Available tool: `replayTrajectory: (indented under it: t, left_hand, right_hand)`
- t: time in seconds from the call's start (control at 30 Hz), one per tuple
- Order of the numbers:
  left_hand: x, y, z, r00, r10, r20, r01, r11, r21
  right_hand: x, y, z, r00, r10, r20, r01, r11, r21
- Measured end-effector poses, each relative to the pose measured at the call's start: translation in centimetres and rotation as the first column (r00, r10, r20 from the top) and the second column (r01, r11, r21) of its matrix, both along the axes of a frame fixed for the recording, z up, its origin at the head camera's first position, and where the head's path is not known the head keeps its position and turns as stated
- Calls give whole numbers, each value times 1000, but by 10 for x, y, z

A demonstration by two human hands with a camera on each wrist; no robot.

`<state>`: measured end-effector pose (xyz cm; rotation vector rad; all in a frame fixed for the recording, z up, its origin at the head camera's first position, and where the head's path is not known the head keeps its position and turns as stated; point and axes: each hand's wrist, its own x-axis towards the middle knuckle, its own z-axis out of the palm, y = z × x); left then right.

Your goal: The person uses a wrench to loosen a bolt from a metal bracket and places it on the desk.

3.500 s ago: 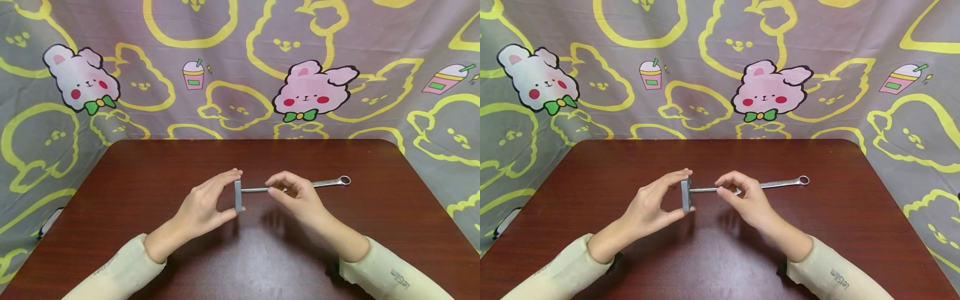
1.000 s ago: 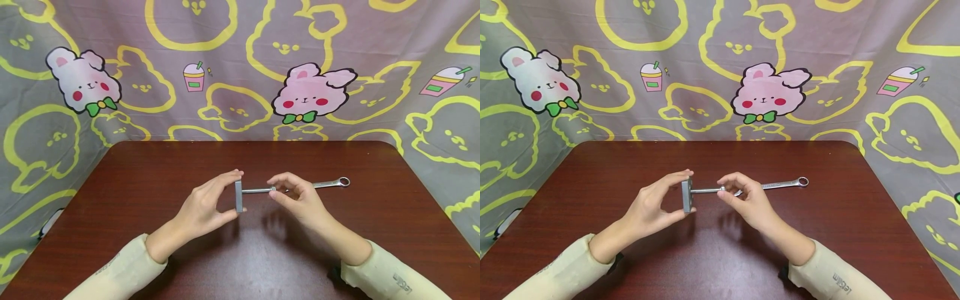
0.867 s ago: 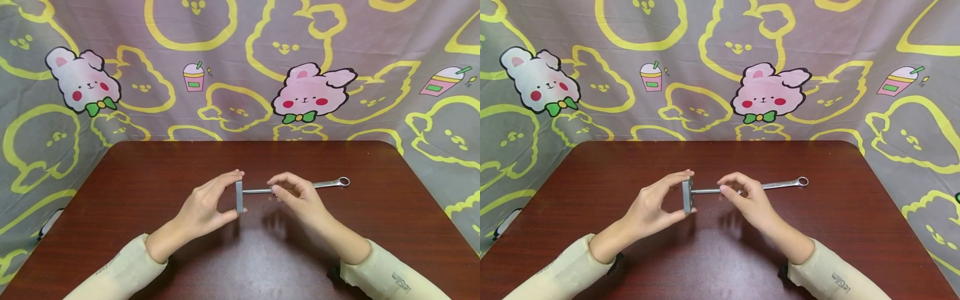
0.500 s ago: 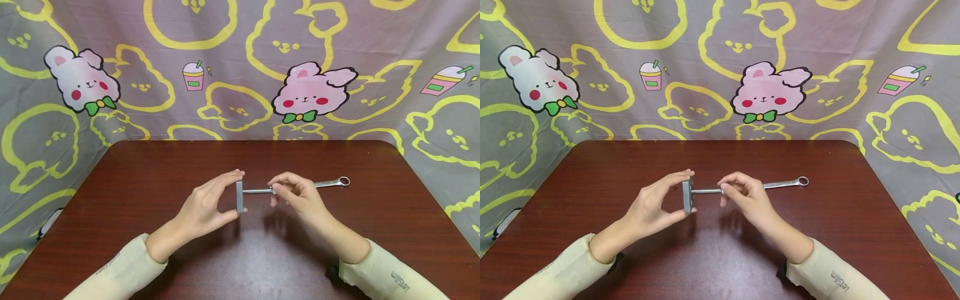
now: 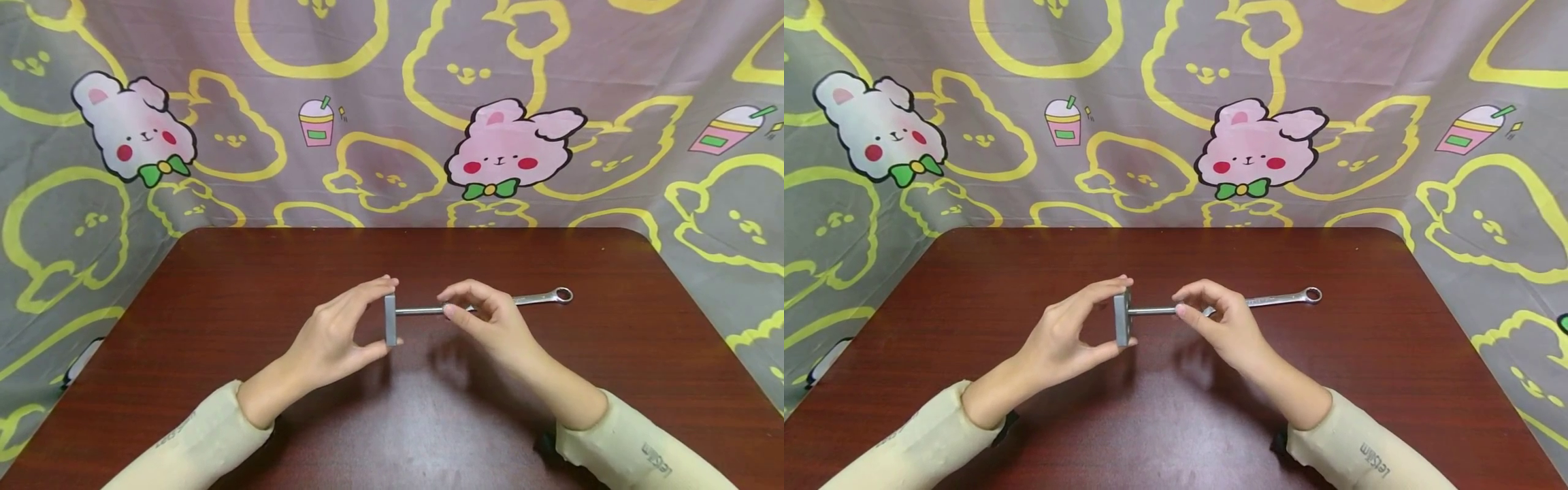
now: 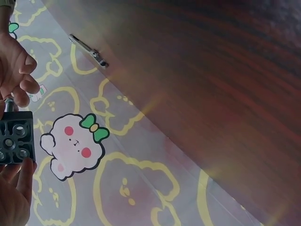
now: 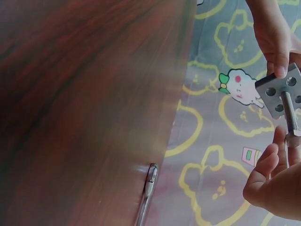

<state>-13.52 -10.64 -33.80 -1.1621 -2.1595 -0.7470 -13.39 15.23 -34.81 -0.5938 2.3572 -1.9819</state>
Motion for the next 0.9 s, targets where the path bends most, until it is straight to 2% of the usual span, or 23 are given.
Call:
replayTrajectory:
  t: [0.2,0.37,0.57,0.63,0.77,0.9]
  left_hand:
    - [0,1,0,1000,0,-8,0,1000,0]
    - [0,2,1,1000,1,-17,-1,1000,-9]
    - [0,1,1,1000,14,-7,-14,1000,-6]
    - [-1,1,1,1000,14,0,-14,1000,-6]
    - [0,1,2,1000,8,2,-8,1000,-11]
    - [1,2,1,1000,1,2,-1,1000,-14]
  right_hand:
    - [-2,2,0,996,59,60,-57,997,-48]
    - [-4,3,-2,994,82,79,-75,993,-88]
    - [-2,1,-2,996,7,-84,-5,1000,26]
    - [-1,1,-2,994,-5,-109,9,999,38]
    - [-1,2,-2,996,10,-88,-7,999,32]
    - [-1,5,-2,999,48,-17,-47,999,20]
